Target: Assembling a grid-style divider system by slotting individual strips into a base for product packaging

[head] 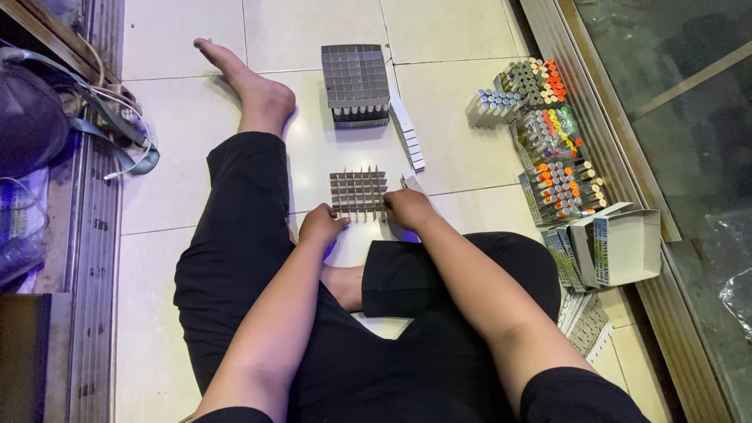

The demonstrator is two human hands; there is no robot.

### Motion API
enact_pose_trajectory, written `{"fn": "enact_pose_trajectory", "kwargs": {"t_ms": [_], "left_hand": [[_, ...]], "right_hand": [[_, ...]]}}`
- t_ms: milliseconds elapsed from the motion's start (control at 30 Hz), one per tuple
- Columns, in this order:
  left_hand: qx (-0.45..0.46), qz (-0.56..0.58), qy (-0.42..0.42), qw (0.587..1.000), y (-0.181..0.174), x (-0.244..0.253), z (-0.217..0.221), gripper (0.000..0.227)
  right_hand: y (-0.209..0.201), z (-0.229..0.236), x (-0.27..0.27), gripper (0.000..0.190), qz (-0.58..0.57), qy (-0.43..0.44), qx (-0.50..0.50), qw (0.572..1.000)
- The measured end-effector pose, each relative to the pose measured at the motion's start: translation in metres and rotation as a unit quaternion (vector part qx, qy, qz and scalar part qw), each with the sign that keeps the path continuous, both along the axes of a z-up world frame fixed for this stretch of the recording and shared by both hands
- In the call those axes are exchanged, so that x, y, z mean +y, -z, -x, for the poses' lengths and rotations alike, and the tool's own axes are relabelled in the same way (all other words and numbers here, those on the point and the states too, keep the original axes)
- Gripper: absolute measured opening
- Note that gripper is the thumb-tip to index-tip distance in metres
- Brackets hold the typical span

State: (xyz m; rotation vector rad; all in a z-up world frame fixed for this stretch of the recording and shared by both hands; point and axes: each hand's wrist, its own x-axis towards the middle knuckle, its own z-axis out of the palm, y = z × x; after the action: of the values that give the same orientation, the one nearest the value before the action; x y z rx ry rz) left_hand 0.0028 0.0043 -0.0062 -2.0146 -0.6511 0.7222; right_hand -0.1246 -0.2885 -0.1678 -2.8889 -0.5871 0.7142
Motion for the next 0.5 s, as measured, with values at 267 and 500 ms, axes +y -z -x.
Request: {"fn": "enact_pose_trajectory", "kwargs": {"t_ms": [267, 500], "left_hand": [[-0.037, 0.018, -0.009, 0.999, 0.005, 0.002, -0.001, 0.096], [-0.027, 0.014, -0.012, 0.999, 0.008, -0.001, 0.003, 0.093]], "right_hand": [[0.005, -0.001, 0.002, 0.021, 0.017, -0.003, 0.006, 1.0], [0.002, 0.004, 0.003, 0.021, 0.002, -0.027, -0.019, 0.999]]}}
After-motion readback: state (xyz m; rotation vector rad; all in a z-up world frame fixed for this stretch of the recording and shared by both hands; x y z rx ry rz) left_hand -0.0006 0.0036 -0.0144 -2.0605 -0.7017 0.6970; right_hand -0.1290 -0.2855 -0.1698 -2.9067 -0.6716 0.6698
